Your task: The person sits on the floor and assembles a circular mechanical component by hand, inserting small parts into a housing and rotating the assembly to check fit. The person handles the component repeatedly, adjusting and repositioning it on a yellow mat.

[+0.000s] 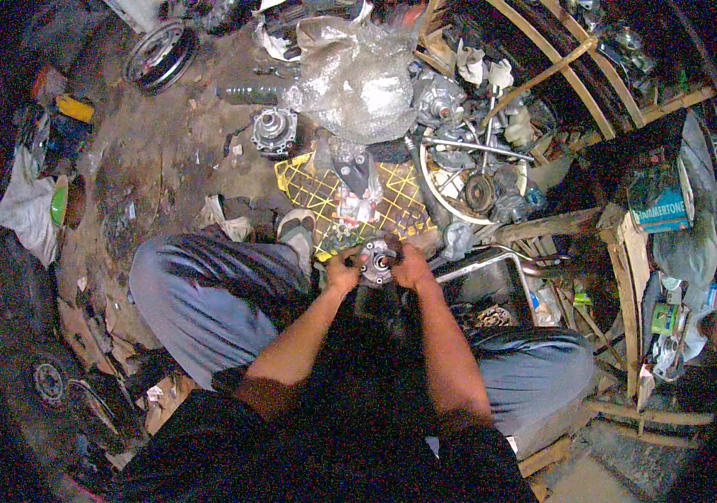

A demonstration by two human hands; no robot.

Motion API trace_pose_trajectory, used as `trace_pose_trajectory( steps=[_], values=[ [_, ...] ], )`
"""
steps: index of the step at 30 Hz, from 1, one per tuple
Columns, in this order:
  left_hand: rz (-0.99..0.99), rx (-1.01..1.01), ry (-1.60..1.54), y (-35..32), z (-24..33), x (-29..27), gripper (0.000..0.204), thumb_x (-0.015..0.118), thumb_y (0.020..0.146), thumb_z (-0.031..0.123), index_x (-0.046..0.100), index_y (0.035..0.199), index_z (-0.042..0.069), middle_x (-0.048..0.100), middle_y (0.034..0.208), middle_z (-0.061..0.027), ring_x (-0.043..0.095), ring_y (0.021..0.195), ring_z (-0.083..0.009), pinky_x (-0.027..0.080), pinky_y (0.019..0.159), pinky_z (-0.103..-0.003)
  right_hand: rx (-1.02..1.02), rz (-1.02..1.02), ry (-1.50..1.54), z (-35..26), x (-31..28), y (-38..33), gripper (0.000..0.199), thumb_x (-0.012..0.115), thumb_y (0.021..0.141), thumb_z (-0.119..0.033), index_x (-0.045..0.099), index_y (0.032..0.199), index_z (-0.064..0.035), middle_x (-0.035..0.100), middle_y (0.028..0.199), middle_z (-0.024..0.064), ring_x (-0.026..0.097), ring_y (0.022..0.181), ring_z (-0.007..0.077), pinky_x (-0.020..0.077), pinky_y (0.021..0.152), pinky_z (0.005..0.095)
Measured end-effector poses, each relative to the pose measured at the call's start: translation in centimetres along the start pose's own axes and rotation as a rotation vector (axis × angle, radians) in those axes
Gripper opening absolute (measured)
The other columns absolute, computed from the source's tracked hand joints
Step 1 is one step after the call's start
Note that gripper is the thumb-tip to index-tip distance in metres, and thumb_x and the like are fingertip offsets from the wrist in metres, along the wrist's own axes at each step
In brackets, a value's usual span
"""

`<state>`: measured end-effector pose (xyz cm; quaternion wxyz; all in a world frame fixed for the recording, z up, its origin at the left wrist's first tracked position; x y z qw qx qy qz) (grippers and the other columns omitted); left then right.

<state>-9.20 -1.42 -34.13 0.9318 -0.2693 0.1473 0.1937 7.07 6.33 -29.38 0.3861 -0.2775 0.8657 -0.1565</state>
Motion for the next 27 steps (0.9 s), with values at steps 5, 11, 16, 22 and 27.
trace_pose_trajectory(
  steps=[5,11,16,22,27],
  values=[
    [-0.12,-0.171,-0.194,0.8,-0.1,1.8,0.035,0.075,0.079,0.025,0.068,0.109,0.008,0.069,0.093,-0.013,0.065,0.083,-0.0241,0.049,0.076,-0.035,-0.086,0.183,0.311,5.5,2.5,1.0,0.055,0.074,0.079,-0.021,0.054,0.124,0.0037,0.062,0.117,0.0205,0.058,0.11,0.027,0.0435,0.093,0.0349],
    [-0.107,-0.451,-0.585,0.0,-0.6,0.2,0.029,0.071,0.084,0.024,0.068,0.107,0.006,0.064,0.08,-0.0066,0.06,0.066,-0.0142,0.056,0.053,-0.028,0.044,0.239,0.206,1.7,1.3,-1.7,0.063,0.075,0.077,-0.037,0.056,0.124,0.0005,0.062,0.114,0.0233,0.061,0.106,0.029,0.0453,0.091,0.035],
    [-0.117,-0.315,-0.42,1.4,0.3,-1.4,0.034,0.077,0.079,0.023,0.067,0.101,-0.002,0.065,0.081,-0.0082,0.059,0.059,-0.0143,0.054,0.051,-0.027,0.132,0.288,0.086,-0.1,1.6,-2.6,0.067,0.076,0.072,-0.042,0.058,0.122,-0.0015,0.063,0.11,0.0242,0.061,0.106,0.0352,0.0468,0.089,0.0388],
    [-0.184,-0.12,-0.324,2.7,-0.8,-1.6,0.035,0.081,0.074,0.021,0.068,0.098,-0.001,0.066,0.082,-0.0069,0.06,0.06,-0.0133,0.051,0.048,-0.026,0.159,0.248,0.104,1.5,2.0,-1.2,0.069,0.079,0.07,-0.042,0.058,0.121,-0.0008,0.063,0.111,0.0241,0.06,0.107,0.0353,0.0464,0.09,0.0386],
    [-0.167,-0.184,-0.162,0.8,3.4,-1.3,0.034,0.082,0.073,0.018,0.068,0.098,0.0,0.067,0.082,-0.0068,0.061,0.06,-0.0133,0.052,0.052,-0.026,0.194,0.332,0.142,2.8,1.7,-0.9,0.065,0.082,0.066,-0.042,0.063,0.113,-0.0003,0.063,0.109,0.0233,0.06,0.106,0.0348,0.0457,0.091,0.0374]
  ],
)
Point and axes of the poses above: each hand's wrist, its own y-axis towards the middle knuckle, its own x-axis out of the palm, z = x × y, the point moved 2 cm from there along y, towards the middle knuckle
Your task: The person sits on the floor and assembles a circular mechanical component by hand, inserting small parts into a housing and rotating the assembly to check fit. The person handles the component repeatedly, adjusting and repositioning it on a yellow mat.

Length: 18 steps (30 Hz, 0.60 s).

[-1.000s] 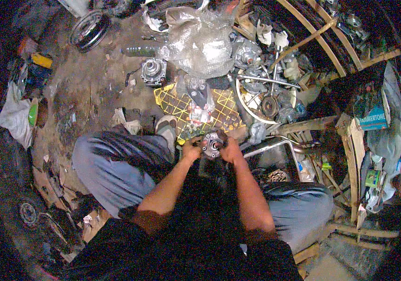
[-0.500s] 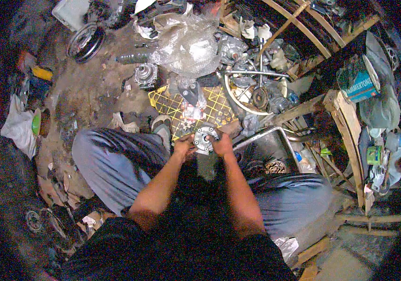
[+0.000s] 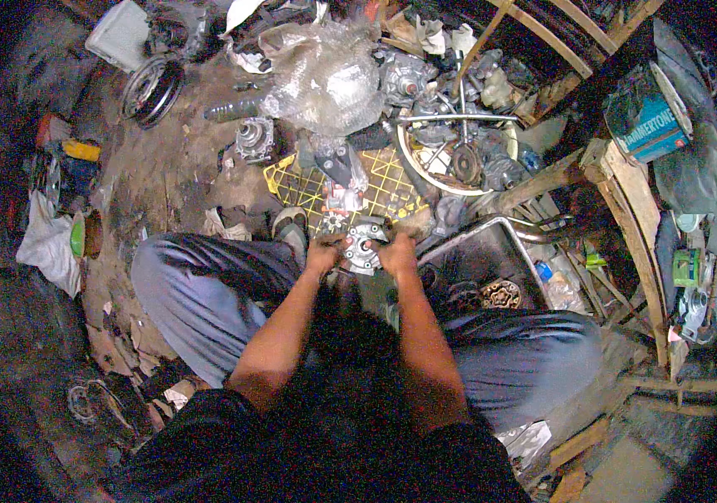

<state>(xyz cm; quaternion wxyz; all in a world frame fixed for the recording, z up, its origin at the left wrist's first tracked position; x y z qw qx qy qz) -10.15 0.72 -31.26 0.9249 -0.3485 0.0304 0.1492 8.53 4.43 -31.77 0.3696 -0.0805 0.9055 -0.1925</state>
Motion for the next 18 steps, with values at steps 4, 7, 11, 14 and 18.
trace_pose_trajectory(
  steps=[4,7,11,14,18],
  values=[
    [-0.007,-0.033,-0.127,1.3,-1.8,-0.6,0.031,0.083,0.072,0.021,0.071,0.095,0.002,0.068,0.078,-0.007,0.061,0.059,-0.0133,0.051,0.053,-0.027,0.03,-0.064,-0.003,-1.8,-0.6,-0.3,0.063,0.082,0.066,-0.041,0.064,0.108,0.0012,0.063,0.109,0.0246,0.059,0.106,0.0356,0.0451,0.092,0.0389],
    [0.156,0.104,0.109,1.0,-1.1,-0.3,0.033,0.083,0.071,0.028,0.073,0.091,0.005,0.068,0.074,-0.0072,0.061,0.059,-0.013,0.05,0.054,-0.029,0.1,-0.07,-0.065,-3.8,-1.4,-1.3,0.062,0.081,0.066,-0.043,0.064,0.105,0.002,0.062,0.109,0.0266,0.059,0.104,0.0377,0.0459,0.09,0.0415],
    [0.266,0.118,0.328,1.1,-0.6,-0.7,0.035,0.082,0.069,0.038,0.075,0.087,0.009,0.07,0.075,-0.0078,0.064,0.062,-0.0147,0.051,0.062,-0.03,0.064,0.046,-0.124,-4.0,-1.2,-1.8,0.062,0.079,0.067,-0.047,0.065,0.102,0.0021,0.063,0.103,0.0282,0.06,0.098,0.041,0.0476,0.084,0.0457],
    [0.238,0.117,0.238,2.1,-1.5,-1.3,0.035,0.082,0.069,0.037,0.075,0.088,0.008,0.069,0.072,-0.0079,0.063,0.059,-0.0149,0.05,0.06,-0.031,-0.005,0.088,-0.113,-2.1,0.4,-0.6,0.059,0.076,0.072,-0.047,0.064,0.101,0.0027,0.065,0.099,0.0257,0.063,0.092,0.0379,0.0488,0.079,0.0443],
    [0.068,0.035,0.115,1.0,0.6,0.8,0.033,0.083,0.071,0.03,0.073,0.089,0.005,0.067,0.068,-0.0065,0.058,0.05,-0.0129,0.047,0.049,-0.029,-0.005,0.28,0.314,5.2,1.6,3.7,0.041,0.066,0.086,-0.037,0.065,0.103,0.0006,0.069,0.092,0.0148,0.064,0.082,0.0233,0.0485,0.073,0.036]
  ],
)
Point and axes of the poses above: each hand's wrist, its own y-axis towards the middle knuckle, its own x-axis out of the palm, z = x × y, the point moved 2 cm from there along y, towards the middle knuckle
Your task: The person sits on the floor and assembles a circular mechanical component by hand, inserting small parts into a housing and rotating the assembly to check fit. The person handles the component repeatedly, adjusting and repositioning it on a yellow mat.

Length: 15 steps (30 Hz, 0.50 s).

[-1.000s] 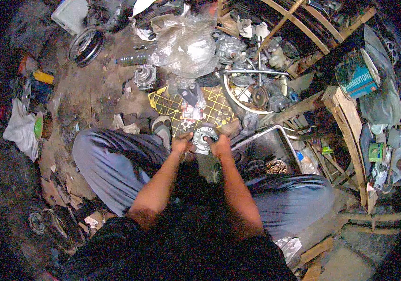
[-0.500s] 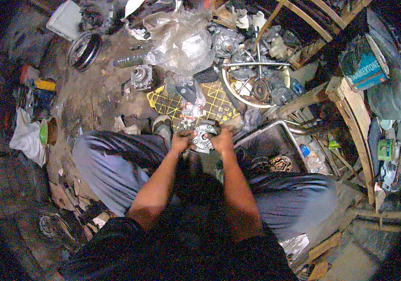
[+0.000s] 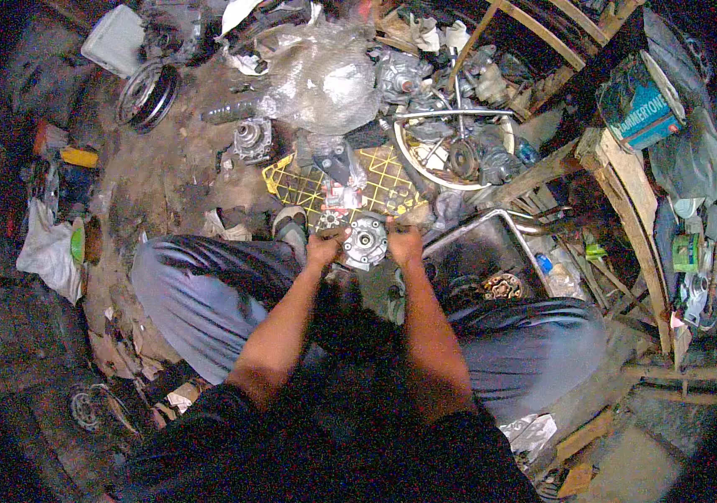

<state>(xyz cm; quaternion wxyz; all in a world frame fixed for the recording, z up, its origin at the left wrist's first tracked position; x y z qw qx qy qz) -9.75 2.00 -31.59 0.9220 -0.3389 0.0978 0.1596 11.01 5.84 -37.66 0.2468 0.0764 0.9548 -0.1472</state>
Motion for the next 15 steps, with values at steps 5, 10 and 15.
trace_pose_trajectory(
  steps=[5,10,15],
  values=[
    [0.022,-0.02,-0.119,0.4,-2.2,-1.3,0.032,0.081,0.074,0.027,0.072,0.092,0.003,0.065,0.07,-0.0054,0.054,0.047,-0.0117,0.044,0.043,-0.028,0.194,-0.179,0.03,-3.0,-0.6,-3.0,0.035,0.066,0.087,-0.03,0.065,0.103,0.0014,0.068,0.094,0.0123,0.063,0.088,0.0238,0.0479,0.078,0.0353],
    [-0.056,-0.091,-0.106,-0.7,0.3,0.8,0.031,0.076,0.078,0.025,0.07,0.101,0.005,0.066,0.083,-0.0057,0.059,0.061,-0.0121,0.05,0.053,-0.03,0.11,-0.258,0.099,-1.2,-0.9,-3.8,0.038,0.065,0.084,-0.023,0.061,0.113,0.0018,0.066,0.111,0.0152,0.06,0.104,0.0287,0.0436,0.092,0.0361],
    [-0.019,0.084,0.004,4.0,-4.4,0.8,0.037,0.073,0.08,0.032,0.069,0.105,0.005,0.068,0.103,-0.0111,0.063,0.091,-0.0192,0.047,0.085,-0.03,0.238,-0.321,0.148,-3.4,-0.3,-4.6,0.04,0.067,0.086,-0.027,0.062,0.112,0.0022,0.065,0.108,0.0133,0.057,0.094,0.0224,0.0448,0.082,0.0339]
  ],
)
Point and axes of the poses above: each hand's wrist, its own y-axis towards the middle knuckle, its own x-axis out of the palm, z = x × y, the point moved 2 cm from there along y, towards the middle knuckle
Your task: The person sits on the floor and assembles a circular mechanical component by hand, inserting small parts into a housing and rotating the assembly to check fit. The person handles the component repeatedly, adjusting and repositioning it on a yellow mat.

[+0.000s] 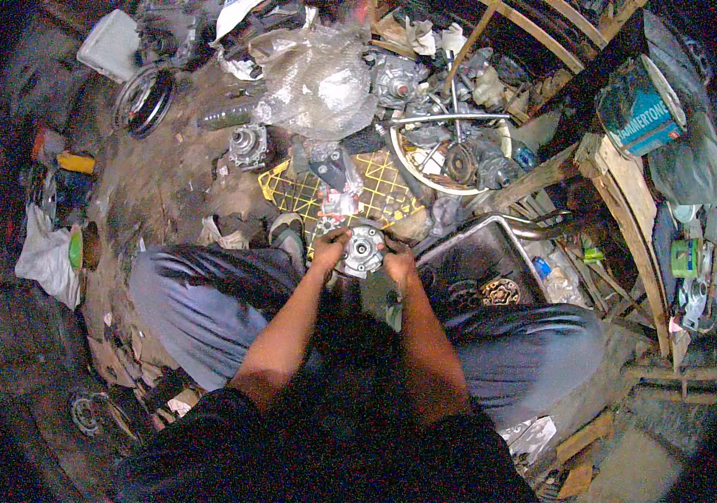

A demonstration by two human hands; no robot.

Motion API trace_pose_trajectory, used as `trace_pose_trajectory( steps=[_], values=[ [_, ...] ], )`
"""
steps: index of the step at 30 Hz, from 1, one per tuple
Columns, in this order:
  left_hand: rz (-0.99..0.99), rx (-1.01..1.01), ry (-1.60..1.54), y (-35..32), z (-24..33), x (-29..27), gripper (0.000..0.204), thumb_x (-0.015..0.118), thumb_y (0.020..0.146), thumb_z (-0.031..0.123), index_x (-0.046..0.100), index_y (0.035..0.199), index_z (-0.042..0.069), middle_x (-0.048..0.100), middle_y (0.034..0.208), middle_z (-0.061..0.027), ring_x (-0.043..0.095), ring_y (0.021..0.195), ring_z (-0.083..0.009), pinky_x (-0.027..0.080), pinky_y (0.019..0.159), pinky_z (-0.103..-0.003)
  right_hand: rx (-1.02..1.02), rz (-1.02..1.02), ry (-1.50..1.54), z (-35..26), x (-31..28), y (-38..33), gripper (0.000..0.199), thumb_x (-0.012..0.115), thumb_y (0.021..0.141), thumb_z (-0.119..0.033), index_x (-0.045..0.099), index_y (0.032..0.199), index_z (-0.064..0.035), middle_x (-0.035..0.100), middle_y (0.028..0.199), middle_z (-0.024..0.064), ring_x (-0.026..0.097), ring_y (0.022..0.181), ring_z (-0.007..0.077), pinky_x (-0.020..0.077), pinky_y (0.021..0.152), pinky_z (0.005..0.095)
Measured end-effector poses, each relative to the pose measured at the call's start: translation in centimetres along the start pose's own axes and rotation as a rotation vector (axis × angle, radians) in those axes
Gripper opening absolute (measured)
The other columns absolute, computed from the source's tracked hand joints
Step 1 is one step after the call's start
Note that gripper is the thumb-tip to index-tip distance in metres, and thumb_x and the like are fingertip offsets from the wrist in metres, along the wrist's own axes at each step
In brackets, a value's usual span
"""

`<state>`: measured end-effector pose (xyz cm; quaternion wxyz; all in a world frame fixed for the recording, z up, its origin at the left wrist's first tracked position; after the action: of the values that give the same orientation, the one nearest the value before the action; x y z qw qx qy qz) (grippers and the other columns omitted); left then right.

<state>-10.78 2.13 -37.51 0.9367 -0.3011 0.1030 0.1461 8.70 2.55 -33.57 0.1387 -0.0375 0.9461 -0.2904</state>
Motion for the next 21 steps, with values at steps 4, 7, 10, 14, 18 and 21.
trace_pose_trajectory(
  steps=[4,7,10,14,18,21],
  values=[
    [-0.07,0.002,-0.04,-0.4,0.8,1.2,0.041,0.069,0.083,0.037,0.067,0.11,0.006,0.067,0.106,-0.0128,0.062,0.098,-0.0226,0.045,0.088,-0.033,0.18,-0.013,0.051,1.2,-0.3,1.1,0.045,0.067,0.086,-0.035,0.063,0.113,0.0005,0.063,0.115,0.0196,0.058,0.107,0.0279,0.0427,0.094,0.0347],
    [-0.079,-0.006,-0.019,-0.5,0.5,1.1,0.044,0.066,0.086,0.037,0.064,0.115,0.003,0.066,0.108,-0.0137,0.061,0.099,-0.0216,0.044,0.089,-0.033,0.248,-0.027,0.112,-1.3,-0.4,-0.1,0.047,0.068,0.085,-0.038,0.063,0.113,-0.0004,0.065,0.109,0.0169,0.058,0.099,0.0257,0.0448,0.087,0.0343],
    [-0.104,-0.105,-0.123,-0.7,0.8,1.1,0.041,0.065,0.088,0.034,0.064,0.115,0.004,0.067,0.107,-0.0121,0.06,0.097,-0.0204,0.044,0.088,-0.033,0.164,-0.021,0.058,-0.7,-0.6,0.8,0.045,0.068,0.085,-0.037,0.064,0.112,-0.001,0.067,0.1,0.0105,0.059,0.086,0.021,0.0469,0.076,0.0322],
    [-0.187,-0.08,-0.08,-1.7,4.5,0.5,0.034,0.064,0.09,0.026,0.064,0.116,0.004,0.067,0.107,-0.009,0.059,0.097,-0.0175,0.044,0.087,-0.031,0.05,0.04,0.055,3.0,0.3,2.6,0.037,0.067,0.087,-0.027,0.064,0.11,0.0012,0.068,0.1,0.0098,0.06,0.091,0.0198,0.0457,0.083,0.0332],
    [-0.199,-0.028,0.036,-2.2,6.3,-0.4,0.034,0.061,0.091,0.025,0.063,0.118,0.003,0.066,0.11,-0.01,0.058,0.102,-0.0169,0.042,0.091,-0.03,0.017,0.002,0.092,2.1,0.8,2.2,0.033,0.068,0.086,-0.025,0.066,0.107,0.0006,0.068,0.098,0.0092,0.061,0.09,0.0168,0.0477,0.078,0.0311],
    [-0.234,-0.003,-0.035,-1.5,5.5,0.0,0.034,0.059,0.093,0.024,0.062,0.118,0.001,0.066,0.111,-0.0109,0.057,0.103,-0.0171,0.041,0.093,-0.03,0.064,0.052,0.242,4.2,1.5,2.5,0.034,0.069,0.085,-0.027,0.066,0.106,-0.0004,0.068,0.098,0.008,0.061,0.087,0.0166,0.0496,0.075,0.0321]
  ],
)
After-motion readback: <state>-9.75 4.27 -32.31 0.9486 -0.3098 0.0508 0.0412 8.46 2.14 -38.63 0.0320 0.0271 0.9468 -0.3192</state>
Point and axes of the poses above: each hand's wrist, its own y-axis towards the middle knuckle, its own x-axis out of the palm, z = x × y, the point moved 2 cm from there along y, towards the middle knuckle
